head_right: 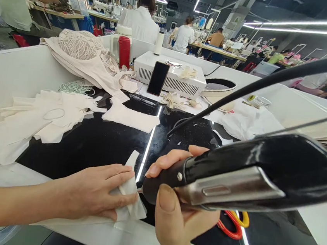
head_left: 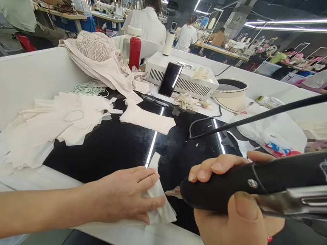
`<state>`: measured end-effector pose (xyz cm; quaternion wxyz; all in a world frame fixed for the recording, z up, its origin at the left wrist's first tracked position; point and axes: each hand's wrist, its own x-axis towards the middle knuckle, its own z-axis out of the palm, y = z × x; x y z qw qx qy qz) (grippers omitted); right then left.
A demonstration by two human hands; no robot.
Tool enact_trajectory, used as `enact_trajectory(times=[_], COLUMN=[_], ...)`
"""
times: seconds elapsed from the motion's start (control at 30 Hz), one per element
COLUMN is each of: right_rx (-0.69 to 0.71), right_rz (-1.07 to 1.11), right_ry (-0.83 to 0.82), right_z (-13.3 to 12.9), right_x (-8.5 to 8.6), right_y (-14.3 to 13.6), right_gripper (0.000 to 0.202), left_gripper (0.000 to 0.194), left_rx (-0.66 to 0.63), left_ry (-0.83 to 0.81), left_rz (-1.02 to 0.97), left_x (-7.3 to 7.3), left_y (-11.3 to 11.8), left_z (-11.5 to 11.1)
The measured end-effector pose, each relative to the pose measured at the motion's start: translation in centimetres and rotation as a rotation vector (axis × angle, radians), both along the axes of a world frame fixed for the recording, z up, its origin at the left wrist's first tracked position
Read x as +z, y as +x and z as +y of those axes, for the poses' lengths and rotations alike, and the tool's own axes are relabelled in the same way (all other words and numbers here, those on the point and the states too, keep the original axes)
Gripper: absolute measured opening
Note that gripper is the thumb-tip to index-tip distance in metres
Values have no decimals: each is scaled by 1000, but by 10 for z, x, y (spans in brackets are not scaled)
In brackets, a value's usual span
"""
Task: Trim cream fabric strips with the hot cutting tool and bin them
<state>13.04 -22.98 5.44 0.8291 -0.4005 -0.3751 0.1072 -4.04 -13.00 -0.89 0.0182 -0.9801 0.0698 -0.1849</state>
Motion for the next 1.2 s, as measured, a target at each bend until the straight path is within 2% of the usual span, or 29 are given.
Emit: enact_trajectory(times=[0.23, 0.43, 0.63, 0.73, 1.0, 1.2], right_rx=[27, -6, 19, 16, 4, -5], right_rz=[-8, 12, -50, -47, -42, -21], right_ry=[-20, 30, -24, -22, -2, -1], right_z=[0, 8, 9, 9, 10, 12], right_x=[2, 2, -2, -2, 0, 0], right_y=[1, 0, 3, 4, 2, -1], right_gripper=[38, 38, 36, 35, 39, 41], left_gripper=[49, 48, 50, 49, 24, 28], left_rx=[6, 6, 1, -13, -34, -108], left_ry=[-40, -40, -55, -88, -104, -258], left_rz=[-34, -29, -28, -48, -97, 16], left_x=[0, -3, -5, -4, 15, 12], left_y=[3, 4, 5, 5, 9, 25], left_z=[-3, -5, -5, 0, 20, 35])
